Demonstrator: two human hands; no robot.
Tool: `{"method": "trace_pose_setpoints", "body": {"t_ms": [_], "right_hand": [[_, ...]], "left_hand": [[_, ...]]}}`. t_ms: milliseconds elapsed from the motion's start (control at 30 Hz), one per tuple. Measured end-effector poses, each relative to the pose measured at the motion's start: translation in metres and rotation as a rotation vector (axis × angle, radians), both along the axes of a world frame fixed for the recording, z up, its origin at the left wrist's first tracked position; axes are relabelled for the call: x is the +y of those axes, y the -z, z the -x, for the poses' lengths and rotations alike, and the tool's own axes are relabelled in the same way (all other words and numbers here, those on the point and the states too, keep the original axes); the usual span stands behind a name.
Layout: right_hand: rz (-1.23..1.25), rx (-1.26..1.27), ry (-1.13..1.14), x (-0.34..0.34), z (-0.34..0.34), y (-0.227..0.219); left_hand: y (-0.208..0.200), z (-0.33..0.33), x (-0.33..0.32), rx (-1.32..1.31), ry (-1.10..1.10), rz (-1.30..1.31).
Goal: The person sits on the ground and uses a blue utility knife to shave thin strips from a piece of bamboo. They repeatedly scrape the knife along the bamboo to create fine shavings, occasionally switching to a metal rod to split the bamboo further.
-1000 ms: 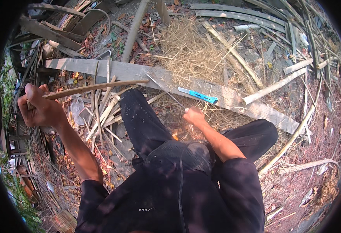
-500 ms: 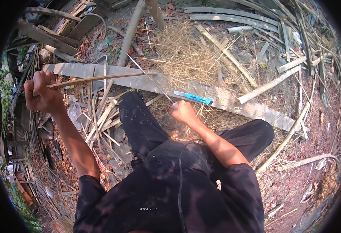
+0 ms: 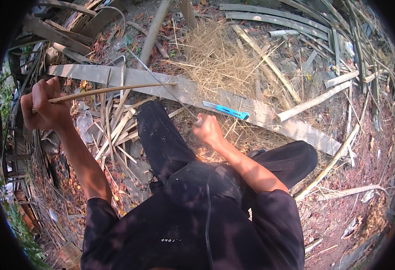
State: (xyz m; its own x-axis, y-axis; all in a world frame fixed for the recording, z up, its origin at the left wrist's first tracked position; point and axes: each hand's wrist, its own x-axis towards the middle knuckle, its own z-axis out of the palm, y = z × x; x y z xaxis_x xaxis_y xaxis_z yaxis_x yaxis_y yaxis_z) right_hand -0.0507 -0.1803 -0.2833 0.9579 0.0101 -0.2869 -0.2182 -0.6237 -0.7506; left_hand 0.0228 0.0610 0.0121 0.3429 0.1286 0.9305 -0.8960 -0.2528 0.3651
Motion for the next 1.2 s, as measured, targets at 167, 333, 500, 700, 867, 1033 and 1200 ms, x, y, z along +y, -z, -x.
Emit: {"method": "trace_pose_setpoints", "body": {"t_ms": [167,333,500,700,867,1033,1200], "right_hand": [[0.219,0.121,0.104,-0.03,0.002,0.04],[-0.08,-0.118,0.17,-0.015,-0.011,-0.019],[-0.337,-0.289,0.154,0.004,-0.005,-0.073],[-0.132,-0.013,-0.002,0.004,0.008,-0.019],[0.021,0.064,0.07,-0.007,0.003,-0.002],[-0.159,-0.227,0.114,-0.003,0.004,-0.006],[-0.021,0.139,0.139,0.004,0.011,0.036]], "left_hand": [[0.003,0.0,0.004,-0.045,-0.078,0.081],[0.0,-0.004,0.003,-0.006,-0.222,0.006],[0.001,-0.004,-0.001,-0.023,-0.296,-0.017],[-0.004,-0.005,0.006,-0.042,-0.341,-0.108],[-0.002,-0.005,0.003,-0.08,-0.29,-0.079],[-0.003,-0.007,-0.005,-0.087,-0.093,0.04],[-0.008,-0.004,-0.01,-0.018,0.092,0.012]]}}
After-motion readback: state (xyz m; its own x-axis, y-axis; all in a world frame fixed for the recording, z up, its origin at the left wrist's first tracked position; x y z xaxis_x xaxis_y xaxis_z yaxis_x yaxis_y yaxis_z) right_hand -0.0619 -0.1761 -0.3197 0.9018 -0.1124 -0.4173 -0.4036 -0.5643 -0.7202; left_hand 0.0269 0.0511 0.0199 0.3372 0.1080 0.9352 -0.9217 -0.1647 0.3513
